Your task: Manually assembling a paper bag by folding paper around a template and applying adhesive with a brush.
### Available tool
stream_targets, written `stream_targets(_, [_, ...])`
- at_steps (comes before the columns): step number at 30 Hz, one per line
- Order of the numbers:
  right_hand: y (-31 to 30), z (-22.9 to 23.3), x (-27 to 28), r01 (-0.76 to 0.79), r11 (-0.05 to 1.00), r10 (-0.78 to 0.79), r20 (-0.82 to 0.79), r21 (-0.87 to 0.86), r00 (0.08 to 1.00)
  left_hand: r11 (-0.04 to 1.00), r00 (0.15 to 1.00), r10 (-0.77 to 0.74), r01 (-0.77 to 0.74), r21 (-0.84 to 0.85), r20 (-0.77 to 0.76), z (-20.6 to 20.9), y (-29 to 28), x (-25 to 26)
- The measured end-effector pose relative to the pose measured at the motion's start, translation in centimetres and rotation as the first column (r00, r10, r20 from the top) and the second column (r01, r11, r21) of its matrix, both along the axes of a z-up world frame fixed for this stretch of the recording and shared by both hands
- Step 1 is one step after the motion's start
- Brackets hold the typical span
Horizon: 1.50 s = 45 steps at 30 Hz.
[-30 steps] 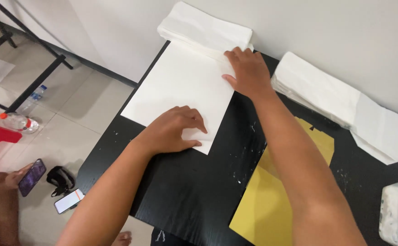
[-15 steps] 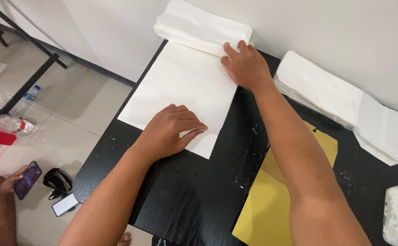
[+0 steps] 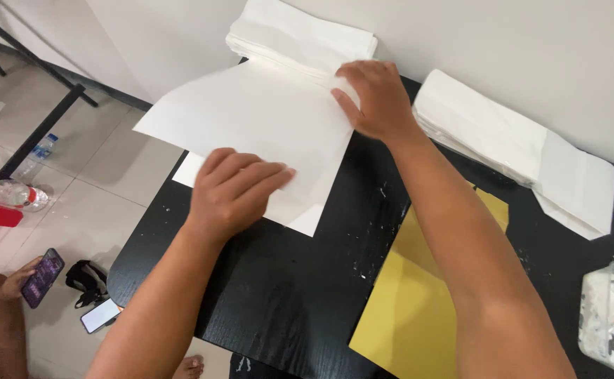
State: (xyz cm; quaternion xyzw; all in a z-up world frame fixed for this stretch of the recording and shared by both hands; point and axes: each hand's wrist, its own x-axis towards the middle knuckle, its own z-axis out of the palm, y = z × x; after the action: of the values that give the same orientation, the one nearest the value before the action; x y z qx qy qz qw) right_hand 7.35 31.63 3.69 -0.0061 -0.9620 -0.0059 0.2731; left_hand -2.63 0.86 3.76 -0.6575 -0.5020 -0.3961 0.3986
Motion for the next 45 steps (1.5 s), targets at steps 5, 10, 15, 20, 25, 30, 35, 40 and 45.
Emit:
stream_targets(5, [-4.2, 1.0, 5.1, -0.220, 0.975, 0.222, -0.081, 0.034, 0.972, 0.977, 1.000, 0.002, -0.004, 0.211, 0.011, -0.3, -0.1, 0.2])
stream_targets(10, [-5.6, -0.4, 11.3, -0.042, 0.959, 0.069, -0.088, 0.280, 0.994, 0.951, 0.995, -0.089, 0.095, 0.294, -0.034, 1.5, -1.8, 3.7])
stream_targets(15, [-7.4, 0.9, 19.3, -0.030, 0.994, 0.015, -0.143, -0.105, 0.990, 0.947, 0.947, -0.316, 0.311, 0.079, 0.058, 6.7, -2.8, 9.6])
stream_targets(20, [-7.8, 2.4, 28.0, 0.071, 0.825, -0.154, -0.103, -0.561, 0.983, 0.951, 0.958, -0.281, 0.270, 0.152, 0.058, 11.3, -1.1, 12.7])
stream_targets(25, [-6.9, 2.8, 35.4, 0.171, 0.635, -0.465, -0.196, -0.754, 0.863, 0.971, 0.942, -0.238, 0.221, 0.096, 0.239, 13.5, 1.2, 13.0])
stream_targets(30, [-5.5, 3.6, 39.0, -0.013, 0.384, -0.685, -0.294, -0.923, 0.667, 0.983, 0.868, -0.143, 0.179, -0.032, 0.476, 10.8, 5.5, 12.1])
stream_targets(35, [-5.6, 4.3, 38.8, -0.216, 0.148, -0.731, -0.254, -0.965, 0.633, 0.958, 0.690, -0.114, 0.266, -0.104, 0.714, 8.1, 9.5, 13.4])
stream_targets(40, [-5.0, 1.6, 39.3, -0.260, -0.133, -0.744, -0.077, -0.956, 0.663, 0.954, 0.533, -0.087, 0.288, -0.084, 0.842, 4.6, 12.1, 14.4])
stream_targets(45, [-6.0, 1.4, 39.2, -0.053, -0.429, -0.625, 0.254, -0.902, 0.739, 0.957, 0.438, 0.026, 0.249, -0.150, 0.898, 1.3, 13.0, 14.5])
